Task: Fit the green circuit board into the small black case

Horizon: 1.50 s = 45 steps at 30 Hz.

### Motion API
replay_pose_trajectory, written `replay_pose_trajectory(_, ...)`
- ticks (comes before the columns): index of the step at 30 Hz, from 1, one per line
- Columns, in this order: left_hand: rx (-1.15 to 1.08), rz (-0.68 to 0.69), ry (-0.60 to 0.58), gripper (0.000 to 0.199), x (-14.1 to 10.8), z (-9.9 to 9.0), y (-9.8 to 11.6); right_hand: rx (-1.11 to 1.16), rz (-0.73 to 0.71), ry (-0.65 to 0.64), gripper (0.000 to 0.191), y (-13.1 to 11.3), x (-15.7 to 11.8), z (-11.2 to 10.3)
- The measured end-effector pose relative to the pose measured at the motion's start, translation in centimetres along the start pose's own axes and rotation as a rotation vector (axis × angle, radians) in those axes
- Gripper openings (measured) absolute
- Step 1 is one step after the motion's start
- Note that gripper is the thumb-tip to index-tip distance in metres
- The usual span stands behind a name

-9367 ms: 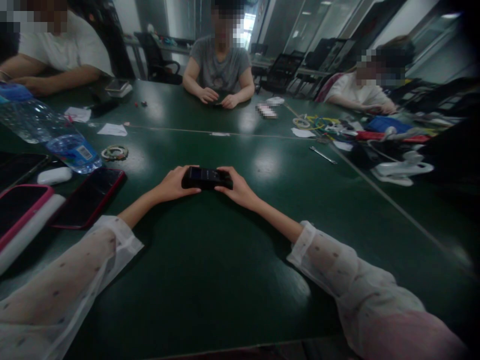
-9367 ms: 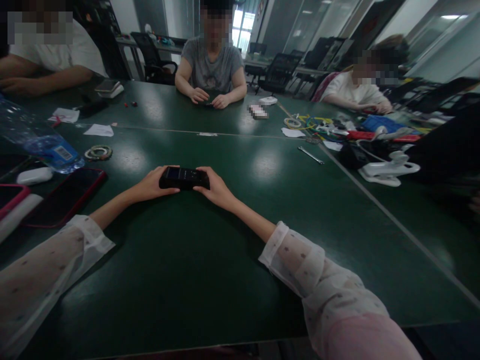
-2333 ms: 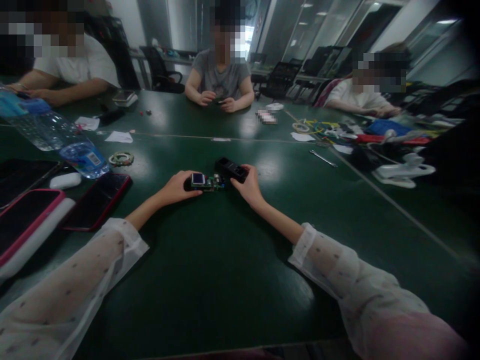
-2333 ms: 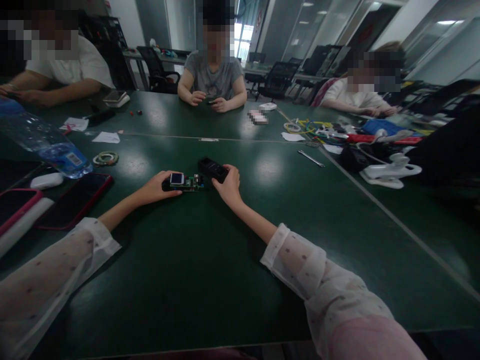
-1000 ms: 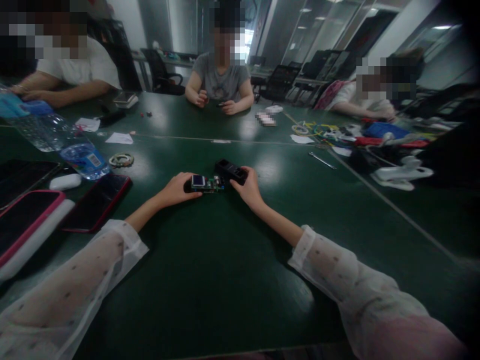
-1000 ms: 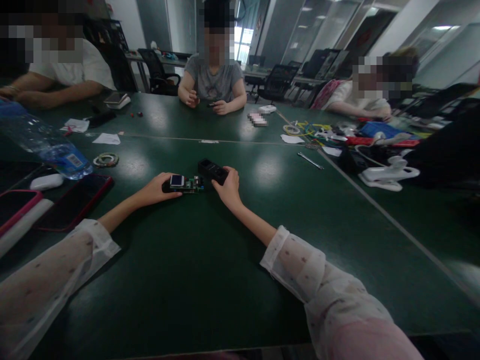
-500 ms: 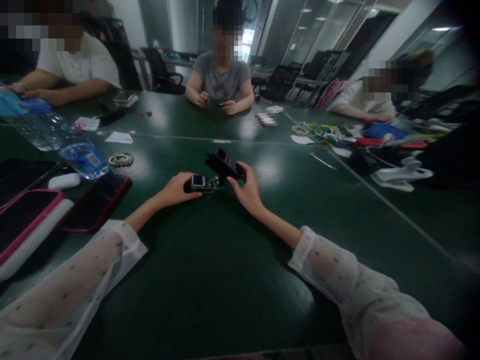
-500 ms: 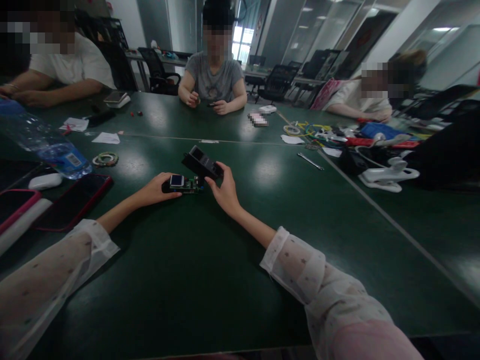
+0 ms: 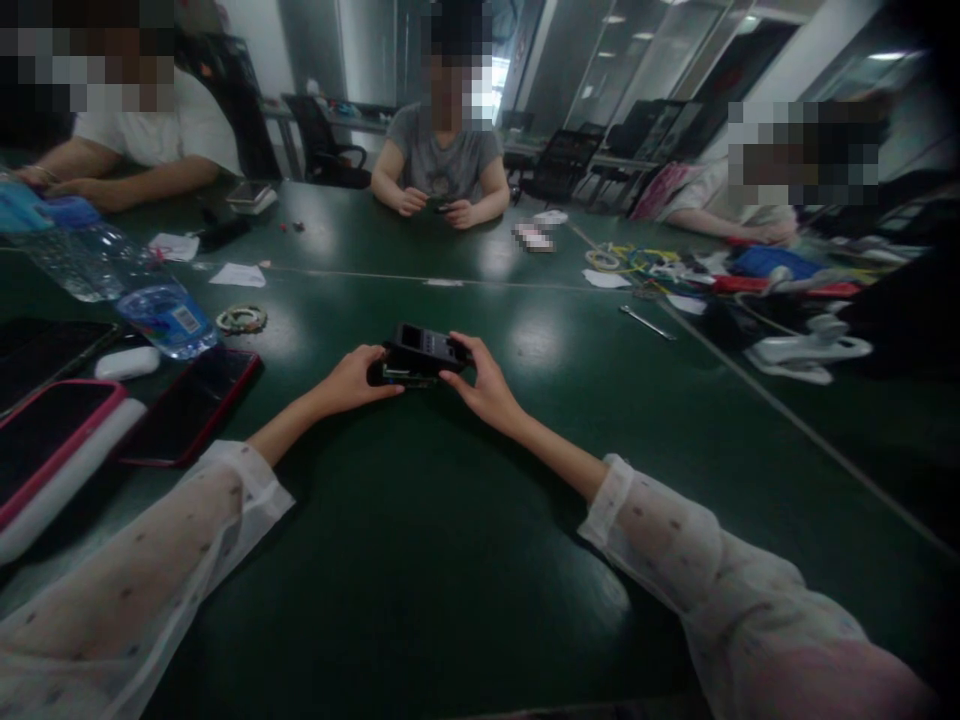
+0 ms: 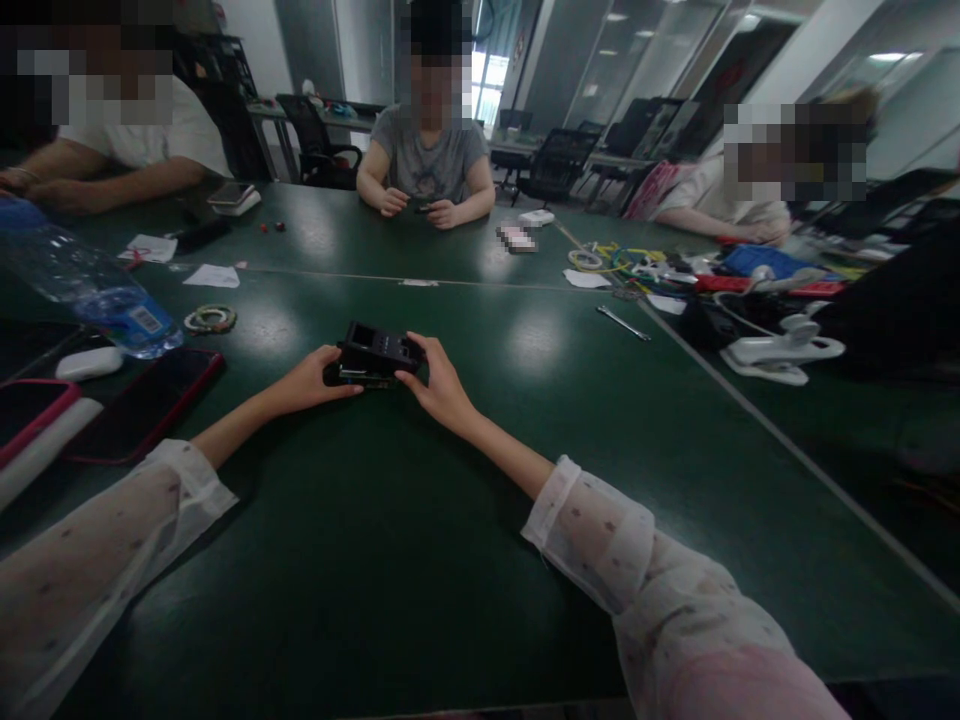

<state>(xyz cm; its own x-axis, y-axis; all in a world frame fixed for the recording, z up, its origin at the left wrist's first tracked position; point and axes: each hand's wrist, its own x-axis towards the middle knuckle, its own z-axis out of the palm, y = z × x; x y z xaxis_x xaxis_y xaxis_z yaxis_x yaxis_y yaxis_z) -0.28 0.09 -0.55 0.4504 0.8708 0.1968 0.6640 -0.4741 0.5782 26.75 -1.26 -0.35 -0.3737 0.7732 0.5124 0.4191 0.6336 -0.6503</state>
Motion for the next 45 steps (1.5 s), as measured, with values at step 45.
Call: replay_pose_trajectory(45, 0.006, 0.053, 0.002, 0.082, -0.1, -0.2, 0.2, -0.022, -0.009, -0.176, 0.055, 0.2, 0.3, 0.1)
